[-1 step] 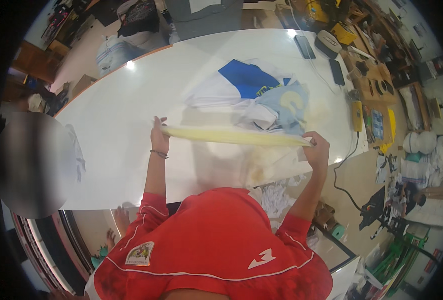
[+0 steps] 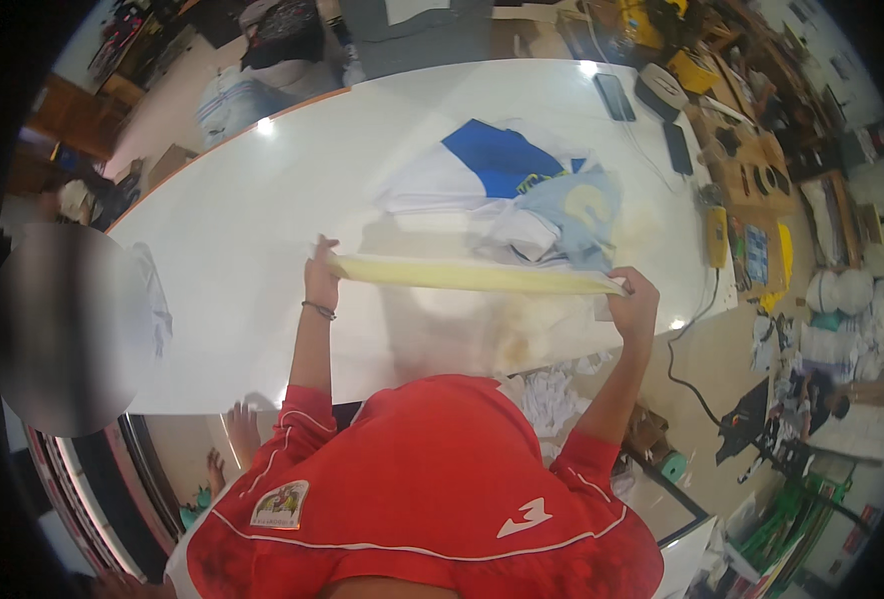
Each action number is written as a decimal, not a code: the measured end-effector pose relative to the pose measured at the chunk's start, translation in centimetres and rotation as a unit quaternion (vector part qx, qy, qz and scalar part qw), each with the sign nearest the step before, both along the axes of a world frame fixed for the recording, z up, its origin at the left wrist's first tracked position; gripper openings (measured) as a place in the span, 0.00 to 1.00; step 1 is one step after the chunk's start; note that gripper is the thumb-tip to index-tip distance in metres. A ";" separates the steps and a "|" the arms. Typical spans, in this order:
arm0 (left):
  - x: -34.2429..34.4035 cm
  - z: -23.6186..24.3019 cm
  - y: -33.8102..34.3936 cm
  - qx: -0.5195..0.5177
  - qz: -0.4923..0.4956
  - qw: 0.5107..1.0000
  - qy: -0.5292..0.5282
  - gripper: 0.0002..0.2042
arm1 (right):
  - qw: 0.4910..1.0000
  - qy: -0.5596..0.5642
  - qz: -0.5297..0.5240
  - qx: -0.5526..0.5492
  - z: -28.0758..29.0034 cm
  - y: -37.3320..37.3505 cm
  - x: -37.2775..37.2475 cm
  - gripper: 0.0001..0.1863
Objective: The person unfolds a large white fabric with yellow and blue graphics on a table, smooths it, and uses a yellow electric cutter to cut a long yellow strip from the fabric. A coworker assists by holding and repositioning the fabric.
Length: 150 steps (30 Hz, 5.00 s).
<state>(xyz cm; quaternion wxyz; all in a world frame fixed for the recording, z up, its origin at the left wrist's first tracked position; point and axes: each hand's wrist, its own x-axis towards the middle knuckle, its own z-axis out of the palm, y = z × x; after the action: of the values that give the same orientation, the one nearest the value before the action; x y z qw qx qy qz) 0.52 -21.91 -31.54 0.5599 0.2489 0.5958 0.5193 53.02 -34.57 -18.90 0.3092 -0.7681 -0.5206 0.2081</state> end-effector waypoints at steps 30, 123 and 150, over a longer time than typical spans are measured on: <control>-15.7 -7.5 -10.1 0.054 0.005 0.862 0.504 0.12 | 0.894 -0.267 0.357 0.032 -13.9 22.0 -15.7 0.31; -9.9 -1.8 -5.2 0.115 -0.119 0.834 0.527 0.10 | 0.949 -0.253 0.019 -0.188 -13.7 22.5 -9.3 0.42; -2.5 3.4 -2.8 0.188 -0.161 0.898 0.363 0.09 | 0.959 -0.234 -0.147 -0.067 -14.0 5.1 0.9 0.41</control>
<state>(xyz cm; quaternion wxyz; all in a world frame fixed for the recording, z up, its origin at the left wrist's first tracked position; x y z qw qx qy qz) -2.01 -24.66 -28.18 0.3238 0.6135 0.6002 0.3982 53.95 -29.43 -32.94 0.1536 -0.8826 -0.4442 0.0093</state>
